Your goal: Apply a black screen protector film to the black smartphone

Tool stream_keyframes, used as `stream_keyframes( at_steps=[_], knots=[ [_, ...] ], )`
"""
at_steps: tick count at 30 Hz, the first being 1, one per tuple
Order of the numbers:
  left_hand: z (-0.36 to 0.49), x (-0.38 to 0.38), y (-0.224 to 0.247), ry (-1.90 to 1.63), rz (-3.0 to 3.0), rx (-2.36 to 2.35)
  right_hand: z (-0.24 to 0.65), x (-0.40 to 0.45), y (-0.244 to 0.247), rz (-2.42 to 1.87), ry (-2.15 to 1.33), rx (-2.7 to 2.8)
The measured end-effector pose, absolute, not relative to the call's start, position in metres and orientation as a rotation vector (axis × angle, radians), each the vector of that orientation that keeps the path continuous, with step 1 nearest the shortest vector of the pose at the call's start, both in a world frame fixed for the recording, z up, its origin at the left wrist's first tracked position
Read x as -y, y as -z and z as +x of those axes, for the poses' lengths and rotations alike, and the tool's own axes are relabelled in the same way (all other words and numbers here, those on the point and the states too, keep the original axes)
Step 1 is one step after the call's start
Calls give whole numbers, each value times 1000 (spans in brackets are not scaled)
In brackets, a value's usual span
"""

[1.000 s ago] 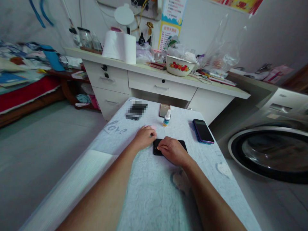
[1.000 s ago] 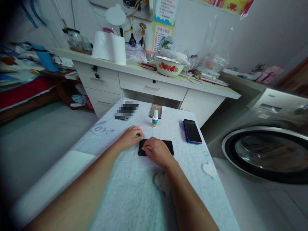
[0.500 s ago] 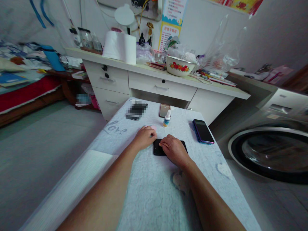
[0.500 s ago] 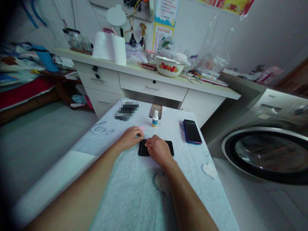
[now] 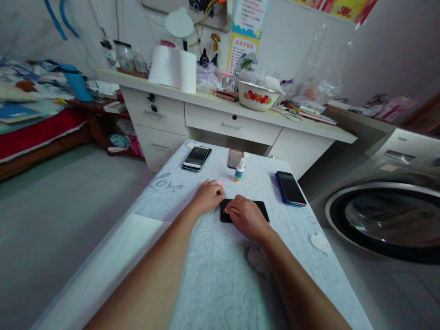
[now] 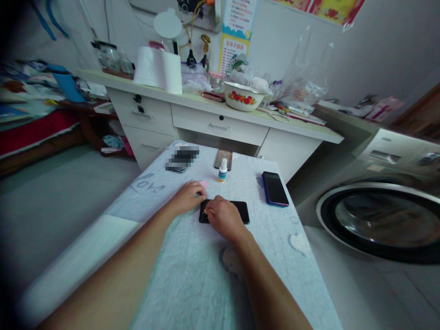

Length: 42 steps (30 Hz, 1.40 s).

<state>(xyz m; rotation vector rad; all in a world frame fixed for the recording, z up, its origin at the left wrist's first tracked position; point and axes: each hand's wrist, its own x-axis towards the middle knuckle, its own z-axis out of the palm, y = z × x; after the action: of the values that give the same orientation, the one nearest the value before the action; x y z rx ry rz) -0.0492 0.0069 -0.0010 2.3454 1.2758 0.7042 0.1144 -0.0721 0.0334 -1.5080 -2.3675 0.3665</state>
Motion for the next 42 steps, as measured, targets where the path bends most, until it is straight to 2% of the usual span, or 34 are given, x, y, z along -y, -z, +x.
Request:
stream_keyframes(
  at_steps=[13, 42],
  knots=[
    [-50, -6, 2, -753, 2328, -1273, 110, 87, -32, -1446, -532, 2321],
    [-48, -4, -3, -705, 2312, -1301, 102, 77, -27, -1705, -132, 2259]
  ],
)
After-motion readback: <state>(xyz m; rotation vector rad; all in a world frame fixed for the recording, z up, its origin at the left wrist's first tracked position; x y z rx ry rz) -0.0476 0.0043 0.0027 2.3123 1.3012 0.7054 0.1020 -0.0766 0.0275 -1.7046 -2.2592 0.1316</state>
